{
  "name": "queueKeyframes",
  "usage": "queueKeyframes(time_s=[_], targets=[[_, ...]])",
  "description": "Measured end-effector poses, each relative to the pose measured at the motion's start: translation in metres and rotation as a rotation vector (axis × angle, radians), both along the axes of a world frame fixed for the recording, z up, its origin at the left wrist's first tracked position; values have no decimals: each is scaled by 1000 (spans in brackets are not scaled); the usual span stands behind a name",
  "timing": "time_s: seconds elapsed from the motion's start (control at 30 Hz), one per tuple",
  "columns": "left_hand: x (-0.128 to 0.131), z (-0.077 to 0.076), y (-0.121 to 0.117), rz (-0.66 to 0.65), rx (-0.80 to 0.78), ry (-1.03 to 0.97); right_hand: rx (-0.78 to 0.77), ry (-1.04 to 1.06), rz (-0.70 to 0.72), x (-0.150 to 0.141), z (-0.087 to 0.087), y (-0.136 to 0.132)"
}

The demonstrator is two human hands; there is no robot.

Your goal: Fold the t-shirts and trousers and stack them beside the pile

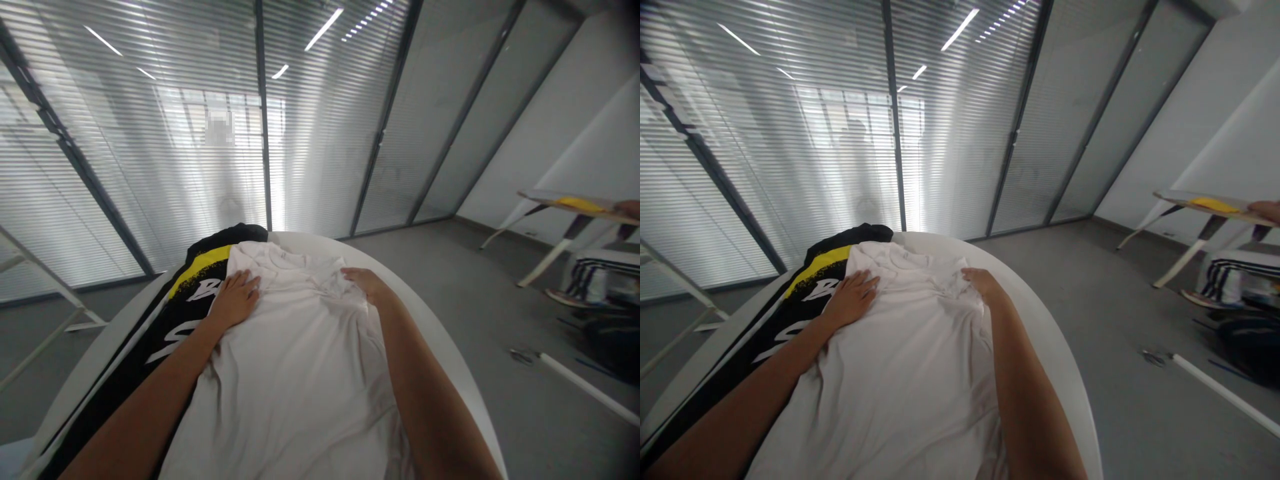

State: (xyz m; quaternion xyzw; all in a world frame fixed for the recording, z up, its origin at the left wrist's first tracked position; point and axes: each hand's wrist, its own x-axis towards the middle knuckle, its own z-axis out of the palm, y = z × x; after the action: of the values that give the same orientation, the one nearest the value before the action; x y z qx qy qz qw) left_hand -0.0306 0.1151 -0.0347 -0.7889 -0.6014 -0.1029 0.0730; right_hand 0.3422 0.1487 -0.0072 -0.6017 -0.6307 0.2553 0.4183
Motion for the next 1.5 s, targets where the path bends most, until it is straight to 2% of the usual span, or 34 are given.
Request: queueKeyframes(time_s=[0.1, 0.27, 0.37, 0.47, 0.57, 0.67, 0.73, 0.8, 0.9, 1.07, 1.2, 1.4, 1.5], targets=[[0, 0, 0, -3, -6, -11, -90, 99, -52, -6, -5, 5], [1, 2, -1, -6, -11, -28, -140, 151, -114, -8, -8, 15], [1, 2, -2, -11, -6, -60, -155, 185, -132, -15, 1, 16], [1, 4, -1, -28, 9, -155, -108, 198, -101, -36, 18, 10], [4, 13, 2, -69, 51, -403, 58, 87, -3, -72, 34, -3], [11, 30, 1, -104, 70, -838, 174, -121, 139, -114, 39, -22], [17, 42, -3, -139, -58, -1103, 223, -239, 274, -140, 36, -37], [23, 50, -10, -176, -229, -1231, 255, -321, 413, -159, 30, -52], [27, 56, -18, -175, -328, -1251, 242, -381, 532, -174, 21, -66], [23, 54, -20, -146, -381, -1208, 166, -443, 559, -179, 20, -74], [20, 49, -14, -91, -364, -1232, 88, -507, 560, -182, 33, -84], [22, 44, -9, -22, -302, -1257, -99, -639, 416, -178, 59, -105], [23, 42, -9, 4, -298, -1226, -157, -750, 426, -171, 72, -110]])
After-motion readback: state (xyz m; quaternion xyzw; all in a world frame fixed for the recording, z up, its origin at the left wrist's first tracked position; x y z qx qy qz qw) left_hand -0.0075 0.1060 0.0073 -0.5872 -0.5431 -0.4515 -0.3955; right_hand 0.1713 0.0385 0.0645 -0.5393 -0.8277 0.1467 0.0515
